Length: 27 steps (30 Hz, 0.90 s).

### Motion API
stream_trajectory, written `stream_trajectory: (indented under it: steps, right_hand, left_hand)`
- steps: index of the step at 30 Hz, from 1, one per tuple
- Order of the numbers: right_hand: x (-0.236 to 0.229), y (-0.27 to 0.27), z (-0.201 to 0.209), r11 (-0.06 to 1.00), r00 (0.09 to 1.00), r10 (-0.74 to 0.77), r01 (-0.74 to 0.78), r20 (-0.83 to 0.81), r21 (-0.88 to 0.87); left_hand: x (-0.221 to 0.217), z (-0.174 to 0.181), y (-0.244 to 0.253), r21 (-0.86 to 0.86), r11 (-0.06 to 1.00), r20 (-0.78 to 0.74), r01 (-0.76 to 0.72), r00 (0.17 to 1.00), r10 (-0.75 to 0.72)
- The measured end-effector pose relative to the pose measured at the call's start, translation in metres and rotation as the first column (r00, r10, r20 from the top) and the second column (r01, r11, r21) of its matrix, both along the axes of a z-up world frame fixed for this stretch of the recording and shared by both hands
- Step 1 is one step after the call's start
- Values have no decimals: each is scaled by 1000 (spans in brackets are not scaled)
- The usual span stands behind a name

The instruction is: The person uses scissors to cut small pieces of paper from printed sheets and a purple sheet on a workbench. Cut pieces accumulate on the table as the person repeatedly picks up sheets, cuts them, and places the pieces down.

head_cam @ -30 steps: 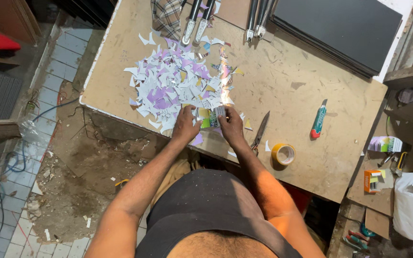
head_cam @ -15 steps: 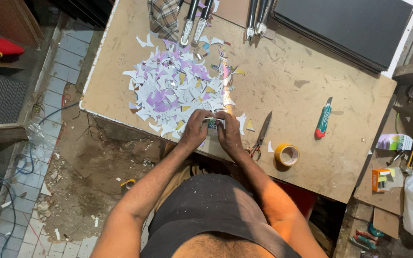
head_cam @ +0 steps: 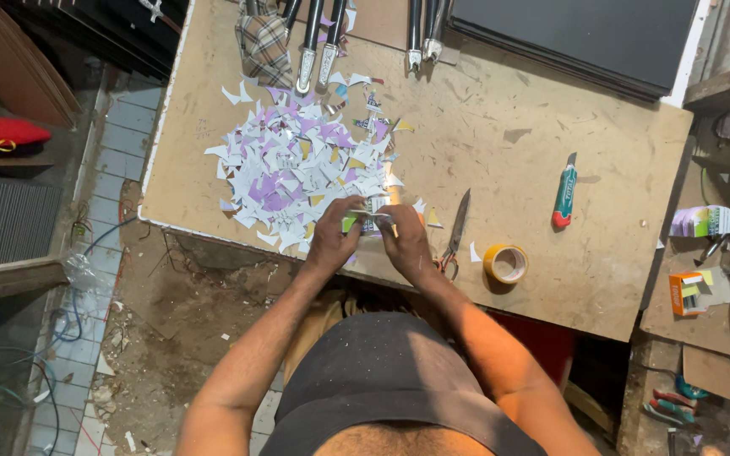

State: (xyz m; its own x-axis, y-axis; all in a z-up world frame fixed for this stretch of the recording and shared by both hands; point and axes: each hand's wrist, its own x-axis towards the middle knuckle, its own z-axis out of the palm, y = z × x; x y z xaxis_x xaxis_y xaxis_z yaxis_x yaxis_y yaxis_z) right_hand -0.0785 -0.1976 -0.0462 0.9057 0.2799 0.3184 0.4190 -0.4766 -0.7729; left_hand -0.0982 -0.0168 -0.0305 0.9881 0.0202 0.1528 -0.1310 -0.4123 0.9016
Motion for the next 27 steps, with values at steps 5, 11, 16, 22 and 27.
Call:
stream_trajectory:
  steps: [5,11,16,22,27]
  right_hand:
    - [-11,-6,21,669,758,277,289,-590,685]
    - [-23,-17,45,682,749,243,320,-616,658]
    - [-53,-69,36,920,841,-377,292,-388,-259]
    - [-99,-103,1,834,855,-468,345,-223,-430]
    - [-109,-106,-12,817,890,-442,350,-108,-458]
  left_hand:
    - [8,23,-34,-626,757,-219,-188,974,61]
    - [10,44,-69,-487,843,-204,-230,968,146]
    - [7,53,-46,-293,935,-57,-197,980,189]
    - [-14,44,-11,-278,920,-125,-276,960,250]
    - [-26,35,-4,-285,892,-250,-351,925,285]
